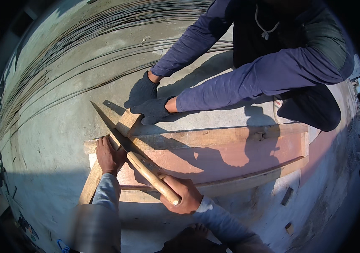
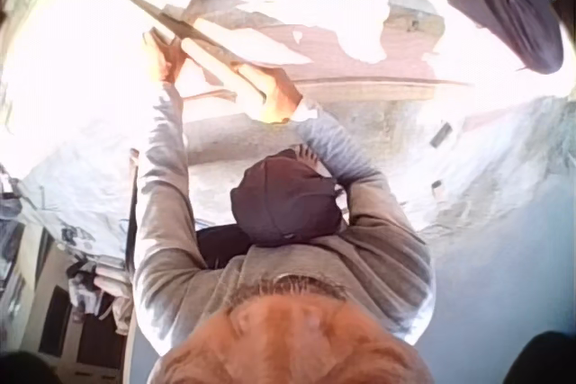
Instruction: The person assembles a small wooden frame on a concrete floor. They measure and mark wood pieces with a pencil and try-square, cut them with a hand saw, and fasten them together using a hammer and nails. A second person assists by holding pieces during cutting.
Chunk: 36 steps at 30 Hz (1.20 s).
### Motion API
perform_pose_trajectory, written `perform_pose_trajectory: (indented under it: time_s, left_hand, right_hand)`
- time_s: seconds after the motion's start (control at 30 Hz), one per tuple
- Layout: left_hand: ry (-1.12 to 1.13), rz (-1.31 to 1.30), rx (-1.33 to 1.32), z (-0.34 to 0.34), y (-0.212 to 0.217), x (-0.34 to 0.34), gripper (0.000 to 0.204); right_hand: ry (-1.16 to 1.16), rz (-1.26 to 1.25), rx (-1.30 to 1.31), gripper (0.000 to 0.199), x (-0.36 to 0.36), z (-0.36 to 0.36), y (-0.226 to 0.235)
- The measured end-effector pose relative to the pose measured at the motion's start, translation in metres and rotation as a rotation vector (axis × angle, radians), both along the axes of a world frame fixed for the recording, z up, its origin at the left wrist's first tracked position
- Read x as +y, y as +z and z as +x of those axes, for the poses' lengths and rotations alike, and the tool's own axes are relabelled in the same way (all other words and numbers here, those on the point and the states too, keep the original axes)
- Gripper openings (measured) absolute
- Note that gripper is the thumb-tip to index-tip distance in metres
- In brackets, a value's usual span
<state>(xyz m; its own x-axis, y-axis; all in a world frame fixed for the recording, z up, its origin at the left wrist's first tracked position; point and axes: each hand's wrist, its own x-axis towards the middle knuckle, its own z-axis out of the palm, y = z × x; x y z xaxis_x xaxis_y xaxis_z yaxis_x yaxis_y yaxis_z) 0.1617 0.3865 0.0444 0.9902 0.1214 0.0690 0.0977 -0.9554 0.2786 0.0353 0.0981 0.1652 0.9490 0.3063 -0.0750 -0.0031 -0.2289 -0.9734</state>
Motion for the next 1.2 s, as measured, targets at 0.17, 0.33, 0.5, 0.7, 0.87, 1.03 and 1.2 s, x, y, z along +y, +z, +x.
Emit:
perform_pose_trajectory:
  time_s: [0.17,0.33,0.5,0.7,0.87,1.03,1.2]
  left_hand:
    - [-0.044,0.016,-0.036,-0.004,-0.001,0.005,0.082]
    - [-0.018,-0.018,-0.035,-0.003,-0.003,0.005,0.079]
    - [-0.070,0.016,-0.064,-0.003,0.000,0.004,0.079]
    - [0.014,0.000,-0.047,0.007,0.000,0.009,0.076]
    - [-0.040,0.040,0.002,0.004,0.000,0.012,0.077]
    - [-0.052,0.049,-0.061,0.000,-0.004,0.010,0.075]
    - [-0.057,0.036,-0.023,0.005,0.000,0.014,0.075]
  right_hand:
    - [0.006,0.111,0.064,0.040,-0.026,-0.065,-0.014]
    - [0.018,0.009,-0.001,0.041,-0.008,-0.026,-0.026]
    - [-0.063,0.029,-0.344,0.038,-0.012,-0.028,-0.037]
    - [0.047,0.073,-0.091,0.042,-0.022,-0.037,-0.058]
    - [-0.011,0.061,-0.322,0.046,-0.017,-0.023,-0.051]
    - [0.023,-0.007,-0.072,0.044,0.012,0.032,-0.024]
    - [-0.049,-0.022,-0.323,0.037,-0.006,0.000,-0.041]
